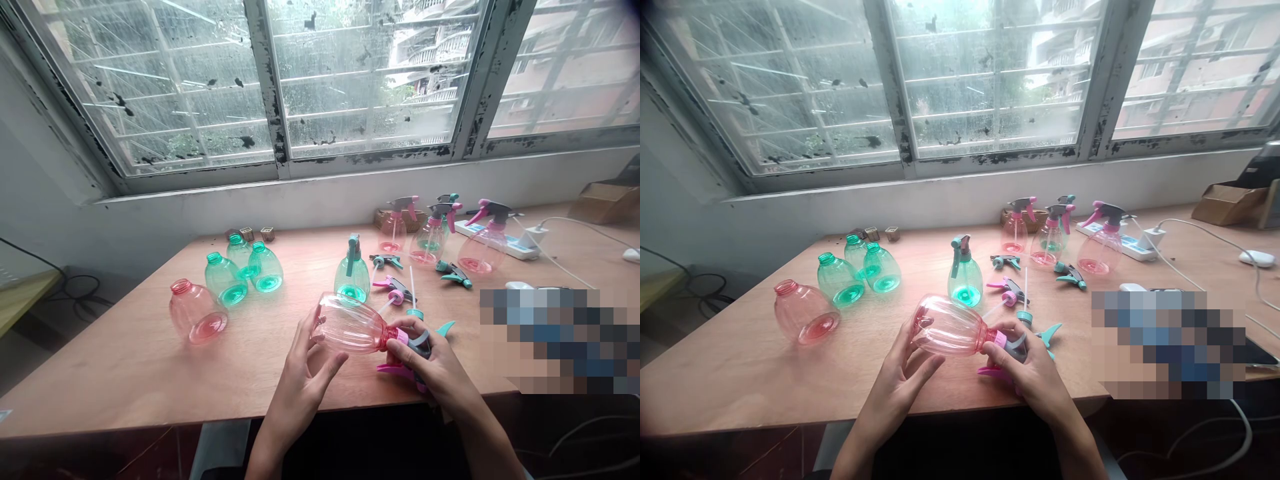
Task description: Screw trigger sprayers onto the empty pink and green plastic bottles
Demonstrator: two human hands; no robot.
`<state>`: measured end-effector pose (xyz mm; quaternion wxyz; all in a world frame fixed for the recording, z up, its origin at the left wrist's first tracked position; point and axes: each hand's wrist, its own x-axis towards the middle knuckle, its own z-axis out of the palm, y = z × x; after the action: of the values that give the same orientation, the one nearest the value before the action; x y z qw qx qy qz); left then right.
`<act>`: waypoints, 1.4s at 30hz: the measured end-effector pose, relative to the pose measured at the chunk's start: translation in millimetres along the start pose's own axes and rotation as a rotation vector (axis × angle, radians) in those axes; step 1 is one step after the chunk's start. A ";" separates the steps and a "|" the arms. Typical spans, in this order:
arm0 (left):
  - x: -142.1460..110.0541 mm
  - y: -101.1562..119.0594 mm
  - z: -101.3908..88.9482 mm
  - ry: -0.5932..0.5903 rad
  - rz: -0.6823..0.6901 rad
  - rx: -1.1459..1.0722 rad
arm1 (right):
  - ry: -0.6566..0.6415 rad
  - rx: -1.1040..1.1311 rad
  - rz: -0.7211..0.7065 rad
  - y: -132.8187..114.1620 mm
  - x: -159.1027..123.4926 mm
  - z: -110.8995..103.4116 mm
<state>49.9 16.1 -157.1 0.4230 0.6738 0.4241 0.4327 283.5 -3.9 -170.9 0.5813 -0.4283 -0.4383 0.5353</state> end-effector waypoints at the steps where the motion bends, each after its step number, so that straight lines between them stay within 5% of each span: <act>1: 0.0 0.0 0.0 -0.002 0.001 0.000 | -0.001 -0.001 0.003 0.0 -0.1 -0.1; 42: 0.6 3.5 0.3 -0.011 -0.037 0.018 | 0.056 -0.002 0.025 -3.0 -1.7 5.8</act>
<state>51.1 15.6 -153.7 0.4272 0.6719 0.4380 0.4174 278.6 -5.6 -166.6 0.5863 -0.4492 -0.4171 0.5297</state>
